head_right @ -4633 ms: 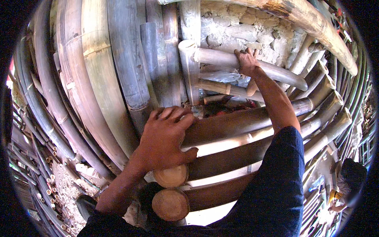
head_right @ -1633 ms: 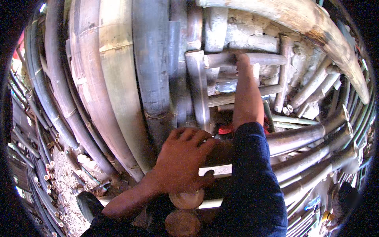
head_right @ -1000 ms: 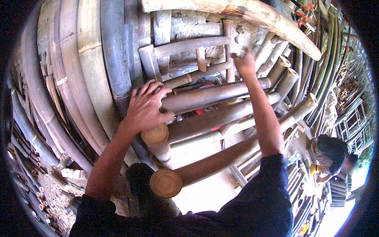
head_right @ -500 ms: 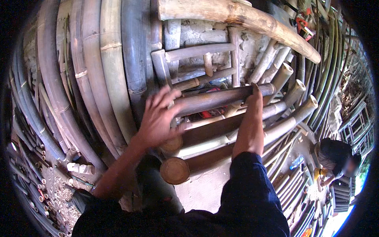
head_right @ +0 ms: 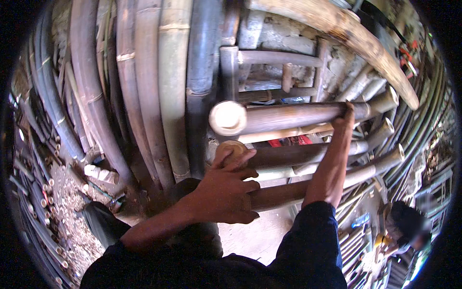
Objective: The person fits bamboo pipes into holes in a larger bamboo frame, taps the joints together by hand, and measures the distance between the pipes using a ruler.
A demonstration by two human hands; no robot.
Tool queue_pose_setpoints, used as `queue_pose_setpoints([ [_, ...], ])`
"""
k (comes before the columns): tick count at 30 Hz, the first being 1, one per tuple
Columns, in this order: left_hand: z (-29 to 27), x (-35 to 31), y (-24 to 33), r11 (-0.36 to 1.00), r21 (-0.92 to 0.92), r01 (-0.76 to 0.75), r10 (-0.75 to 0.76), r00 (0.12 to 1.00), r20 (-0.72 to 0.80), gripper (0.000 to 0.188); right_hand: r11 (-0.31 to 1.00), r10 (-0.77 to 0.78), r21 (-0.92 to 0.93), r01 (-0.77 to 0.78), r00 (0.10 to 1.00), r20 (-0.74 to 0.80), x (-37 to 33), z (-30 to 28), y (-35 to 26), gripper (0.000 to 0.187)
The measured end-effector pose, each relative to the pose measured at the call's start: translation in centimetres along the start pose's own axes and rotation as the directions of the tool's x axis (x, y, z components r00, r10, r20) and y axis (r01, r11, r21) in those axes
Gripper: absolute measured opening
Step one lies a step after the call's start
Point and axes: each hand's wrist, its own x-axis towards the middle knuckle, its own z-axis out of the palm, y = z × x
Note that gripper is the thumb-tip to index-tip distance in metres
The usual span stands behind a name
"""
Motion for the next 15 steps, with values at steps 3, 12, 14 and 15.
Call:
queue_pose_setpoints([
  [3, 0.5, 0.8, 0.4, 0.998, -0.055, -0.027, 0.028, 1.000, 0.006, 0.050, 0.995, -0.057, -0.086, 0.058, 0.998, 0.008, 0.1, -1.7, -6.4, 0.040],
  [12, -0.1, 0.5, 0.6, 0.998, -0.064, 0.029, -0.022, 0.993, 0.113, 0.048, 0.983, 0.009, -0.181, 0.007, 0.996, 0.089, 1.2, -1.3, 0.3, 0.043],
  [14, 0.1, 0.4, 0.7, 0.996, -0.092, -0.002, 0.006, 0.999, 0.050, 0.045, 0.973, 0.034, -0.229, 0.000, 0.989, 0.145, 0.4, -0.2, 2.4, 0.038],
  [15, 0.2, 0.8, 0.9, 0.995, -0.094, -0.018, 0.026, 0.996, 0.089, 0.047, 0.963, -0.049, -0.257, 0.080, 0.991, 0.127, 0.9, -0.6, 0.7, 0.036],
])
